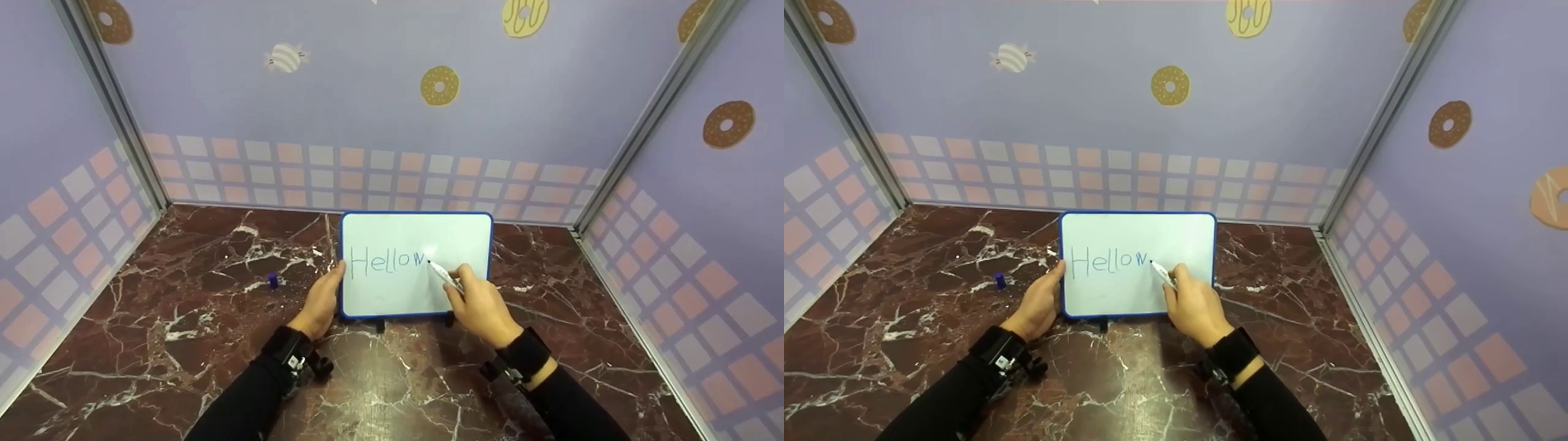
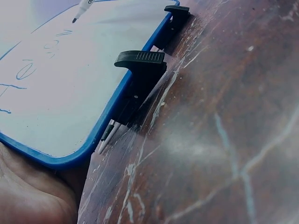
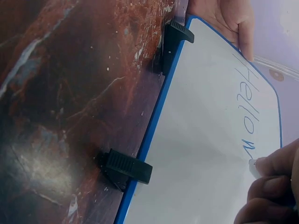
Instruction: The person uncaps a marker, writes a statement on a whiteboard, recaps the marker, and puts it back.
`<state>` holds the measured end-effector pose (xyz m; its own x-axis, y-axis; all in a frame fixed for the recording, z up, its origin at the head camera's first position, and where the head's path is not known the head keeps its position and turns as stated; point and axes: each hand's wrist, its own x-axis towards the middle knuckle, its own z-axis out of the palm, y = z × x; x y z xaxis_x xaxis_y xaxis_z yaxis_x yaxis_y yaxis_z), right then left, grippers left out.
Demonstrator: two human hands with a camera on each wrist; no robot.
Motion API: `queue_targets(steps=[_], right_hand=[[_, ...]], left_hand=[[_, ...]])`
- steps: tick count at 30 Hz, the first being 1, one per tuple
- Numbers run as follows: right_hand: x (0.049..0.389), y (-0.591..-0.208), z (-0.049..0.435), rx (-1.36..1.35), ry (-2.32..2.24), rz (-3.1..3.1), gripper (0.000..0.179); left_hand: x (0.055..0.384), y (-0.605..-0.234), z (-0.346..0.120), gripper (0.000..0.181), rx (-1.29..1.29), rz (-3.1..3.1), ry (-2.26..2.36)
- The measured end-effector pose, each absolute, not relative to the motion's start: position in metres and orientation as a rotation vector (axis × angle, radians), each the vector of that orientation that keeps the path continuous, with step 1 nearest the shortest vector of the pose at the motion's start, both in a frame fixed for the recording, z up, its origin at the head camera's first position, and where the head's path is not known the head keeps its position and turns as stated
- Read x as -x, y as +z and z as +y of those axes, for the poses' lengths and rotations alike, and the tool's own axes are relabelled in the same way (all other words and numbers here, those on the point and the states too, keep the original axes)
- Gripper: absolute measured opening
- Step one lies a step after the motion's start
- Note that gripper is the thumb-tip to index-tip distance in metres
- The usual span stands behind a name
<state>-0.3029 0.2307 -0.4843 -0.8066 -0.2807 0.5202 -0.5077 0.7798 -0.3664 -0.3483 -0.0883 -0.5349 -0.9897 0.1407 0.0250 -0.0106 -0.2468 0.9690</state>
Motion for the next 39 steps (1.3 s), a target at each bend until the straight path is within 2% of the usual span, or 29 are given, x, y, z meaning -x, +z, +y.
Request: queue_targets(steps=[39], right_hand=[[0.3099,-0.4776,0.23,-0.571,0.668,-2.497,0.017]], left_hand=[[0.3469,-0.5355,-0.0885,0.062,-0.162,1.863,2.414]])
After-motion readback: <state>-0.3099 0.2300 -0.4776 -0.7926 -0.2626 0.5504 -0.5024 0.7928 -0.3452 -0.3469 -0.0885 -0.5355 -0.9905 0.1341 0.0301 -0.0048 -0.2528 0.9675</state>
